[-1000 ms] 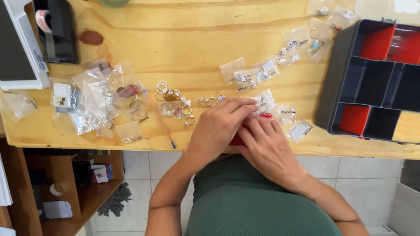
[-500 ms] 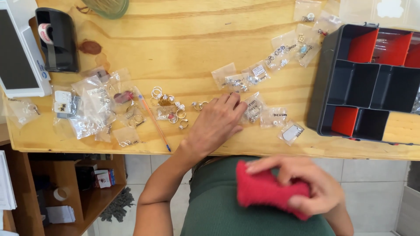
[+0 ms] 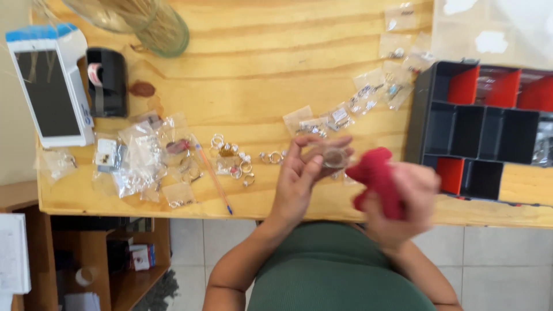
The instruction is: Sorting various jewelry components and accessories from plastic bags into a multi-compartment organizer box, including occasional cleaning with a cloth.
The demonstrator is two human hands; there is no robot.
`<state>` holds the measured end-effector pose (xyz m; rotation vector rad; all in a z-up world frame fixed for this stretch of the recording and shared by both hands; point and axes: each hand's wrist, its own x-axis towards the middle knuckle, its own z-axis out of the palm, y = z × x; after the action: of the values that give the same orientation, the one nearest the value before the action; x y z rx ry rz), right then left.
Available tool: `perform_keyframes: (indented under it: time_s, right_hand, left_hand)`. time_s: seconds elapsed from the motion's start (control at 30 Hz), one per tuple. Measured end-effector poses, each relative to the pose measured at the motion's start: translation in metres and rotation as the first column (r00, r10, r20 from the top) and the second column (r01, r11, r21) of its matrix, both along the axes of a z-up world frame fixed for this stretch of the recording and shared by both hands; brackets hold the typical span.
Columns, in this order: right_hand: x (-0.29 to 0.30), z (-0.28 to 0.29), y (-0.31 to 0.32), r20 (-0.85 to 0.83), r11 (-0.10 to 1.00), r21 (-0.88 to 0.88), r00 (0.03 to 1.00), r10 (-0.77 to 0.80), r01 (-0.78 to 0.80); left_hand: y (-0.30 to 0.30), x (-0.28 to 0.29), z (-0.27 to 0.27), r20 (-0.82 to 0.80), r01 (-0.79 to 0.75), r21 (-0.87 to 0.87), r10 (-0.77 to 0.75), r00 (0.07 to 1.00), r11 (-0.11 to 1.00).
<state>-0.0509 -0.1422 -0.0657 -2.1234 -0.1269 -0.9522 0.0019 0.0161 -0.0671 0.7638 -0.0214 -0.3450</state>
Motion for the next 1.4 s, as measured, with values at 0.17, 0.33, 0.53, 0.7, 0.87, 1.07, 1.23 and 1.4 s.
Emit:
perform_keyframes:
  time_s: [0.17, 0.33, 0.53, 0.7, 0.87, 1.07, 1.23, 1.4]
  right_hand:
    - [0.017, 0.007, 0.027, -0.232, 0.944, -0.180, 0.945, 0.232, -0.277]
    - [0.017, 0.009, 0.029, -0.185, 0.934, -0.134, 0.935, 0.303, -0.330]
    - [0.027, 0.011, 0.029, -0.127, 0.984, -0.131, 0.986, 0.105, -0.122]
    - [0.030, 0.011, 0.023, -0.133, 0.963, 0.038, 0.954, 0.270, -0.267]
    - [0.020, 0.030, 0.006, -0.287, 0.768, 0.335, 0.718, 0.634, -0.545]
    - [0.009, 0.032, -0.013, -0.347, 0.845, 0.186, 0.771, 0.534, -0.502]
    - [0.009, 0.091, -0.061, -0.255, 0.887, -0.052, 0.864, 0.433, -0.460]
    - [0.009, 0.088, -0.099, -0.268, 0.846, -0.173, 0.850, 0.453, -0.505]
  left_hand:
    - [-0.018, -0.019, 0.001, -0.067, -0.098, 0.118, 0.106, 0.992, 0.988]
    - [-0.027, -0.004, 0.023, 0.031, -0.118, -0.095, 0.121, 0.992, 0.988]
    - [-0.026, -0.004, 0.028, 0.141, -0.006, -0.096, 0.020, 0.990, 0.995]
    - [-0.015, 0.007, 0.029, 0.075, -0.221, 0.031, 0.219, 0.973, 0.975]
    - [0.034, 0.004, -0.001, 0.110, -0.381, 0.180, 0.366, 0.924, 0.907]
    - [0.011, -0.005, 0.051, 0.576, -0.462, 0.584, 0.061, 0.815, 0.668]
    - [-0.028, -0.013, 0.057, 0.702, -0.498, 0.629, -0.160, 0.694, 0.597]
    - [-0.054, -0.004, 0.074, 0.766, -0.478, 0.622, -0.356, 0.535, 0.620]
